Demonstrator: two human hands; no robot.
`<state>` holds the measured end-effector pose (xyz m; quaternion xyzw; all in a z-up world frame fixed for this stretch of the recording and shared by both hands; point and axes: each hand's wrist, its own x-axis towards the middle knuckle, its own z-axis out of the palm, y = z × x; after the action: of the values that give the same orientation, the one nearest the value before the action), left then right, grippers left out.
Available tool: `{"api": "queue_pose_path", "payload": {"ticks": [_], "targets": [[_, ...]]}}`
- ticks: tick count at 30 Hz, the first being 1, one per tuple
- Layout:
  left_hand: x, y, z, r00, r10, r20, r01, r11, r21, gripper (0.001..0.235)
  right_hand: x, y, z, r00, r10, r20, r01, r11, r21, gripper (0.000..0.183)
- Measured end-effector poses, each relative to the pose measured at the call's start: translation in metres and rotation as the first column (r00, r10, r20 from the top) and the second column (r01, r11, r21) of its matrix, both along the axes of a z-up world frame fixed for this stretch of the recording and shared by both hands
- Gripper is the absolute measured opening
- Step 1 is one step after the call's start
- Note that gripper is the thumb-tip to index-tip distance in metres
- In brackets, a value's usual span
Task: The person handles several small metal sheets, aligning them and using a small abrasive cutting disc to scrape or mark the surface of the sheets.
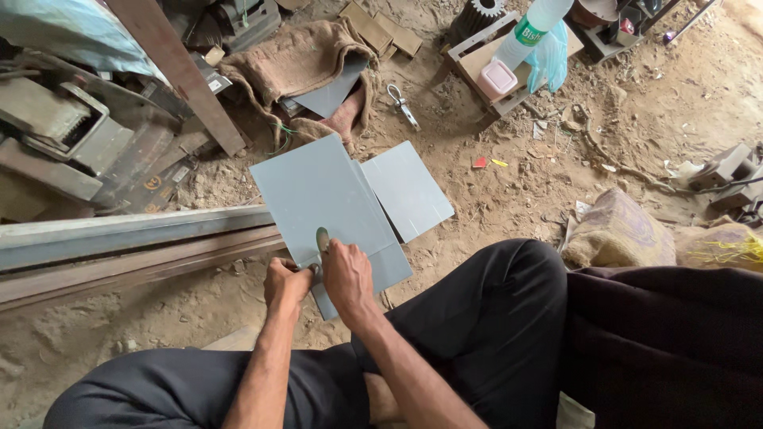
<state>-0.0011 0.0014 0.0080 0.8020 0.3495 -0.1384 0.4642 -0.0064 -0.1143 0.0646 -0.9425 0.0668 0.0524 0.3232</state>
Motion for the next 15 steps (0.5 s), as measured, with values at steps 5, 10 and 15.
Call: {"api": "queue_pose_path", "payload": {"ticks": [5,10,15], "targets": [[0.001,-0.001,0.0,1.0,0.01,-0.027,-0.01,1.0,0.002,0.042,-0.018,-0.012,-0.003,0.997,0.073,0.014,-0.072,0.997,-0.039,0.006],[0.003,-0.001,-0.004,1.0,0.0,-0.029,0.0,1.0,-0.007,0.039,-0.016,-0.009,0.008,0.999,0.04,-0.029,-0.04,0.999,-0.013,0.015],[0.0,0.0,0.001,0.998,0.003,-0.056,-0.002,1.0,0.03,0.045,0.001,-0.001,0.01,0.996,0.058,0.073,-0.06,0.998,0.018,0.014]]}}
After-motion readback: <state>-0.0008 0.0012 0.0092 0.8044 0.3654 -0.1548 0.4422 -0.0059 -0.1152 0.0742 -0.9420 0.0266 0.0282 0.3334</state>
